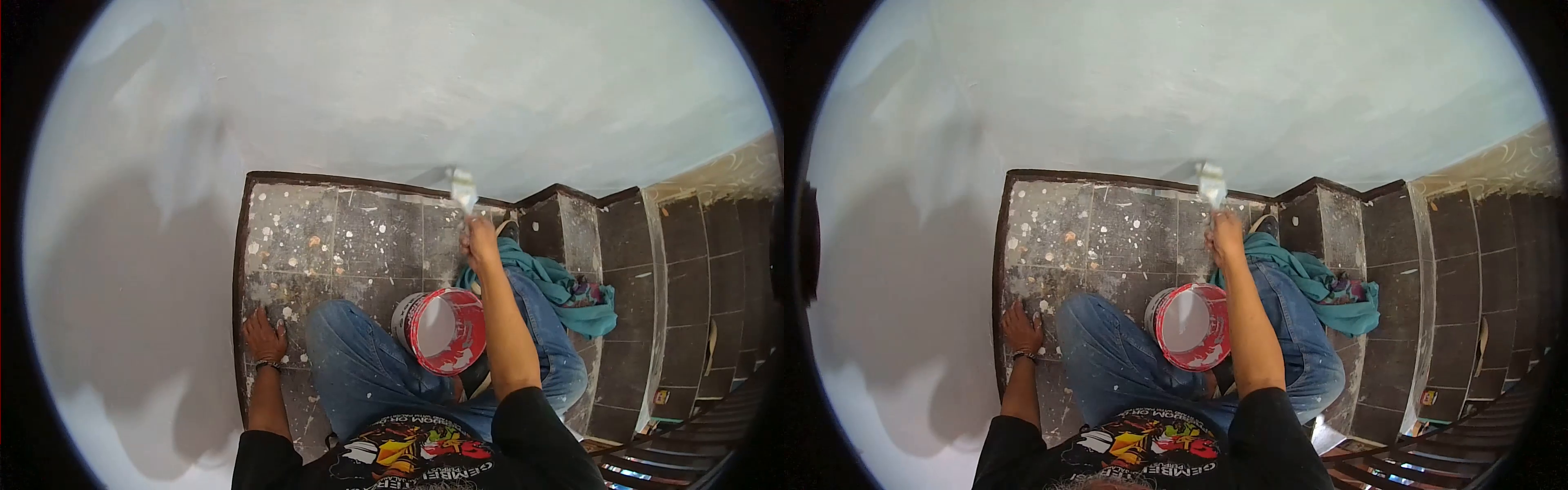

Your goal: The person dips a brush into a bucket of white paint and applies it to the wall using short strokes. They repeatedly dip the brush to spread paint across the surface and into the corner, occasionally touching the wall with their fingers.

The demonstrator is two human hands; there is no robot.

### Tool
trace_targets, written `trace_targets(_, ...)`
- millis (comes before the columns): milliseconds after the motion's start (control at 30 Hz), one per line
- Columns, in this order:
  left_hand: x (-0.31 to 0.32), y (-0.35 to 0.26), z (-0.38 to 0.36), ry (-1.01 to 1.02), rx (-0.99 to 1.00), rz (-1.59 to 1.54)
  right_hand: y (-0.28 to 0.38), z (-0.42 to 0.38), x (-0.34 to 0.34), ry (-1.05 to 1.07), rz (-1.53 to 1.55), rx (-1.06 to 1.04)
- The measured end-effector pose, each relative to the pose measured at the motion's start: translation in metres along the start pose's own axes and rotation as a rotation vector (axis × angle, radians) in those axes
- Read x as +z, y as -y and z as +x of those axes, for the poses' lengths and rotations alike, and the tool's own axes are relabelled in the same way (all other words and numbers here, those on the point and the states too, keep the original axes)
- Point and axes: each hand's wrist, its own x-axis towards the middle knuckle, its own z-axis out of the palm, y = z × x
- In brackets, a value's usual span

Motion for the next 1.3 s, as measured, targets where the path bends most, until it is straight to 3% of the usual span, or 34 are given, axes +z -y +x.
trace_targets(100, 0.005, 0.007, -0.003, 0.002, 0.008, 0.001, 0.014, -0.01, 0.019, 0.127, -0.029, 0.078)
trace_targets(233, -0.009, -0.003, -0.001, 0.076, -0.016, -0.016, 0.08, -0.037, 0.062, 0.182, 0.05, -0.197)
trace_targets(300, 0.005, 0.006, -0.005, 0.036, 0.024, 0.006, 0.102, -0.064, 0.07, 0.264, 0.123, -0.221)
trace_targets(400, 0.004, -0.002, -0.001, 0.017, 0.009, 0.036, 0.096, -0.076, 0.081, 0.307, 0.156, -0.33)
trace_targets(500, 0.001, 0.0, -0.003, 0.024, -0.006, 0.046, 0.044, -0.04, 0.096, 0.245, 0.058, -0.553)
trace_targets(600, 0.002, -0.001, -0.001, 0.029, -0.002, 0.015, -0.021, 0.004, 0.089, 0.208, -0.252, -0.322)
trace_targets(767, 0.007, 0.006, -0.005, 0.045, -0.028, 0.074, -0.002, -0.067, 0.06, 0.331, -0.051, 0.066)
trace_targets(833, 0.003, 0.004, -0.004, 0.046, -0.025, 0.072, 0.003, -0.083, 0.044, 0.416, -0.064, -0.045)
trace_targets(1000, 0.008, 0.01, -0.001, 0.013, 0.03, 0.006, 0.046, -0.122, -0.037, 0.54, -0.589, -0.265)
trace_targets(1200, 0.007, 0.009, -0.001, -0.012, 0.047, 0.026, 0.097, -0.18, -0.108, 0.525, -1.266, -0.097)
trace_targets(1233, 0.006, 0.008, -0.001, -0.007, 0.053, 0.018, 0.085, -0.18, -0.115, 0.557, -1.418, -0.384)
trace_targets(1300, 0.013, 0.011, -0.005, -0.035, 0.047, 0.122, 0.065, -0.187, -0.109, 0.517, -1.534, -0.387)
